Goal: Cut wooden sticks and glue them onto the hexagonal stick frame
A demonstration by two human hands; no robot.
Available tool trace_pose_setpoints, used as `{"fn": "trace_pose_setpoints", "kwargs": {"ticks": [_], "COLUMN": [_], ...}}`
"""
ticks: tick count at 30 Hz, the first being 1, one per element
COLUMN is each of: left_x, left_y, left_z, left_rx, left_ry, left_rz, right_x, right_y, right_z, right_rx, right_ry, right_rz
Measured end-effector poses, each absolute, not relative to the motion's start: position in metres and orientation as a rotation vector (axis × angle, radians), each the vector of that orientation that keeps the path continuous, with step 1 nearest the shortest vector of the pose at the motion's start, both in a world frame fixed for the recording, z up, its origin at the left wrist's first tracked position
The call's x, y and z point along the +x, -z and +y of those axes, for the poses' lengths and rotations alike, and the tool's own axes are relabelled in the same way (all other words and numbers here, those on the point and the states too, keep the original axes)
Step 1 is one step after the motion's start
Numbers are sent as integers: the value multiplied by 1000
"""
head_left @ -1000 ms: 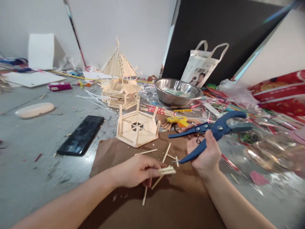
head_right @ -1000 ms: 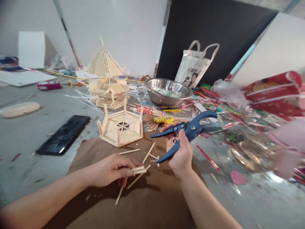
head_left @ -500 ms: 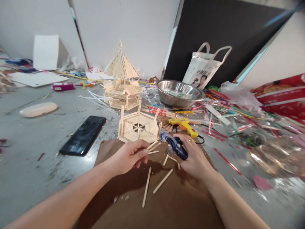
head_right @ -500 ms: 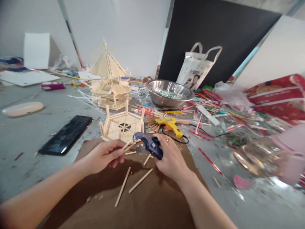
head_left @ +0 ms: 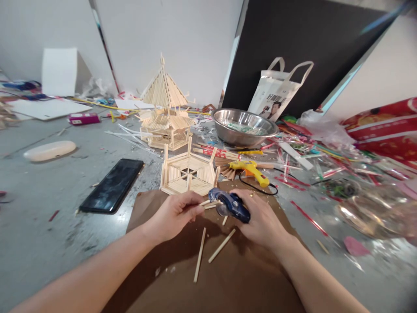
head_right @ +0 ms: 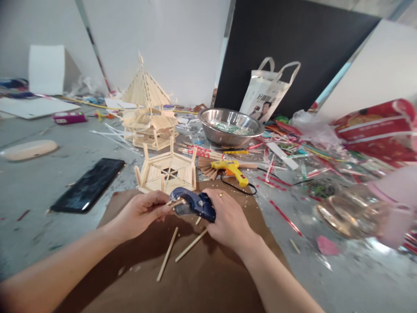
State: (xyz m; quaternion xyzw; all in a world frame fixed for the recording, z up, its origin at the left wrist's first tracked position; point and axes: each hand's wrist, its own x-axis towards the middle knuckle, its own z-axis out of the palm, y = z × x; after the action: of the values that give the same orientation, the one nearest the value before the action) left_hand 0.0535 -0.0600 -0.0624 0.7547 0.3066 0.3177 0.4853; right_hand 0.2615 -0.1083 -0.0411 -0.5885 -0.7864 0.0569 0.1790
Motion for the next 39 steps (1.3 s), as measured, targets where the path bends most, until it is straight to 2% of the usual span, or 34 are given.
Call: {"fn": "trace_pose_setpoints", "kwargs": {"ticks": [19,39], "left_x": [56,54], "left_y": [63,60], "left_z": [-61,-62], "left_rx": [1965,2047], "left_ry": [-909,-863], "left_rz": [824,834], "right_x": [261,260], "right_y": [44,39], "right_z": [-110,-112], "right_rx": [-1633,-1714], "right_ry": [-102,-65], "right_rz": [-2265,-2278]}}
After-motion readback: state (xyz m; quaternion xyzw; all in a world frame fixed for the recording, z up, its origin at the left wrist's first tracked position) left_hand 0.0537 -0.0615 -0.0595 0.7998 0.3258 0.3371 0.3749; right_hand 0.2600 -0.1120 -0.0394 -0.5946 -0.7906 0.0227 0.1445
